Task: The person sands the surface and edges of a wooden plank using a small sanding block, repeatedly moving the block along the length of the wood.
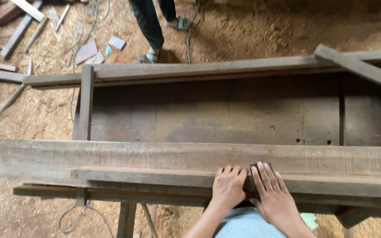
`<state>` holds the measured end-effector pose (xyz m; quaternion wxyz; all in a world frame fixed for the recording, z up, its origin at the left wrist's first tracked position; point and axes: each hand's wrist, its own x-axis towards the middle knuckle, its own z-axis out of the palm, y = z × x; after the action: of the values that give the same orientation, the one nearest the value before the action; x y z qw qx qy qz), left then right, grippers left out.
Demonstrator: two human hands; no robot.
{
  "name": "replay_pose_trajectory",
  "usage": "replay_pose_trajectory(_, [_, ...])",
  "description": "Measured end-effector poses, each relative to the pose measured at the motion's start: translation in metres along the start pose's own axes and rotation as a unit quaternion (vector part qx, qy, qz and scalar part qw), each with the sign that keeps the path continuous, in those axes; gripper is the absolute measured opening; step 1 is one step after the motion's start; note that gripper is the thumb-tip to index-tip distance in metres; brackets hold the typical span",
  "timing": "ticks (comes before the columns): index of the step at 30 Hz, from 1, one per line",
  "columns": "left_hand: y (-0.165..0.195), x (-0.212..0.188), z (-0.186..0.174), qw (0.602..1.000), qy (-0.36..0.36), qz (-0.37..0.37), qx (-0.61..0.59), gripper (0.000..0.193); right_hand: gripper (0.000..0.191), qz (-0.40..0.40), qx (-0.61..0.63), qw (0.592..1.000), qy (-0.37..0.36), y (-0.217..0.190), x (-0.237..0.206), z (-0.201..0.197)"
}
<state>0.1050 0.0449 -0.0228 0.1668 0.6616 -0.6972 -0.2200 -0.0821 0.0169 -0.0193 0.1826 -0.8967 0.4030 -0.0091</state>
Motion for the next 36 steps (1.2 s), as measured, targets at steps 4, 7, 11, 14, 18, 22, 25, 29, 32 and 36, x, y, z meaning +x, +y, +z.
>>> replay_pose_trajectory(4, [-0.001, -0.002, 0.003, 1.0, -0.004, 0.007, 0.003, 0.038, 0.114, 0.035, -0.035, 0.995, -0.086, -0.002, 0.002, 0.001])
replay_pose_trajectory(7, [-0.002, 0.0, 0.004, 1.0, -0.012, 0.006, 0.008, 0.036, 0.116, 0.046, -0.042, 0.993, -0.096, -0.001, 0.006, 0.006])
replay_pose_trajectory(11, [-0.003, 0.001, 0.008, 0.999, 0.014, 0.024, 0.025, 0.044, 0.115, -0.025, -0.019, 0.998, 0.056, 0.007, 0.008, 0.025])
replay_pose_trajectory(14, [0.001, -0.006, 0.02, 1.0, 0.009, 0.022, 0.02, 0.047, 0.109, -0.041, -0.047, 0.992, 0.111, 0.019, 0.007, 0.046])
replay_pose_trajectory(18, [0.008, 0.007, 0.049, 0.994, 0.071, 0.062, 0.062, 0.043, 0.058, -0.025, -0.171, 0.951, 0.258, 0.035, 0.011, 0.066])
replay_pose_trajectory(22, [0.024, 0.013, 0.065, 0.993, 0.054, 0.012, 0.1, 0.027, 0.052, -0.032, -0.15, 0.94, 0.304, 0.044, 0.014, 0.067])
replay_pose_trajectory(25, [0.04, 0.013, 0.068, 0.992, 0.031, -0.015, 0.123, 0.044, 0.063, -0.026, -0.129, 0.962, 0.241, 0.055, 0.006, 0.056])
replay_pose_trajectory(29, [0.072, 0.016, 0.072, 0.995, 0.024, -0.03, 0.093, 0.069, 0.074, -0.094, -0.108, 0.948, 0.284, 0.079, -0.014, 0.035])
replay_pose_trajectory(32, [0.093, 0.016, 0.079, 0.988, 0.101, -0.01, 0.114, 0.082, 0.074, -0.064, -0.101, 0.953, 0.278, 0.099, -0.026, 0.018])
replay_pose_trajectory(36, [0.116, 0.012, 0.09, 0.986, 0.058, -0.052, 0.146, 0.099, 0.091, -0.134, -0.047, 0.951, 0.273, 0.115, -0.037, 0.003])
